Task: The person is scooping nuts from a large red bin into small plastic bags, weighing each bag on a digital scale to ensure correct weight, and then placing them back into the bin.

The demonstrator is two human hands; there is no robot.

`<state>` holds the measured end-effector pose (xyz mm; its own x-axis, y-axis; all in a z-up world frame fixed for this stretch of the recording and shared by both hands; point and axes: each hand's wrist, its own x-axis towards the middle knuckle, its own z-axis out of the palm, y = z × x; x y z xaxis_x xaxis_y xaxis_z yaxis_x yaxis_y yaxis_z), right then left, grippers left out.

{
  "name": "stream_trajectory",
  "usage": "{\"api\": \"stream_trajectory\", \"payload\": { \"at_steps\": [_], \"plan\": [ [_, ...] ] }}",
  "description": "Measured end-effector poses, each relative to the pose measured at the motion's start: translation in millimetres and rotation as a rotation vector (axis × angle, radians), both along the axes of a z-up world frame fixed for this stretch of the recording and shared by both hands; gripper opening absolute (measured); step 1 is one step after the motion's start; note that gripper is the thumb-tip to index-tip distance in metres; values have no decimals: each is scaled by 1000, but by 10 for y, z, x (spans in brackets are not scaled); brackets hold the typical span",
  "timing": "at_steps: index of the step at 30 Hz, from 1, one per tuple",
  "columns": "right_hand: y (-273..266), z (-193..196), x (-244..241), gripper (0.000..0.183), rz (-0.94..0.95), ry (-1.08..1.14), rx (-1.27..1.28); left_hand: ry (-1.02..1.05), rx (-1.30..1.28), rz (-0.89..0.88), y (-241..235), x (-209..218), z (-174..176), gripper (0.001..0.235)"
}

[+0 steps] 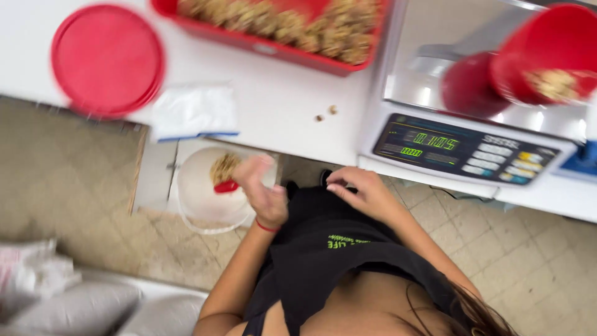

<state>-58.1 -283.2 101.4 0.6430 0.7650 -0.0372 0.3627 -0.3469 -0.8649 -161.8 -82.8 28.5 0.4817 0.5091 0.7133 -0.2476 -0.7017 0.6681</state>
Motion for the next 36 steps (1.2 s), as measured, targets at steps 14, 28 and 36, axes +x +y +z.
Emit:
{"api": "stream_trajectory", "payload": {
  "at_steps": [14, 28, 36],
  "plan": [
    [-2303, 785, 819, 23, -756, -455, 403, 26, 32, -969, -1426, 1976, 1695, 58],
    [-2891, 1370, 1663, 42, -370, -798, 103, 255, 290, -918, -1826, 2520, 2036, 73],
    [-2646, 1350, 2007, 31, -167, -821, 49, 390, 420, -734, -2151, 2664, 1793, 77]
  ]
}}
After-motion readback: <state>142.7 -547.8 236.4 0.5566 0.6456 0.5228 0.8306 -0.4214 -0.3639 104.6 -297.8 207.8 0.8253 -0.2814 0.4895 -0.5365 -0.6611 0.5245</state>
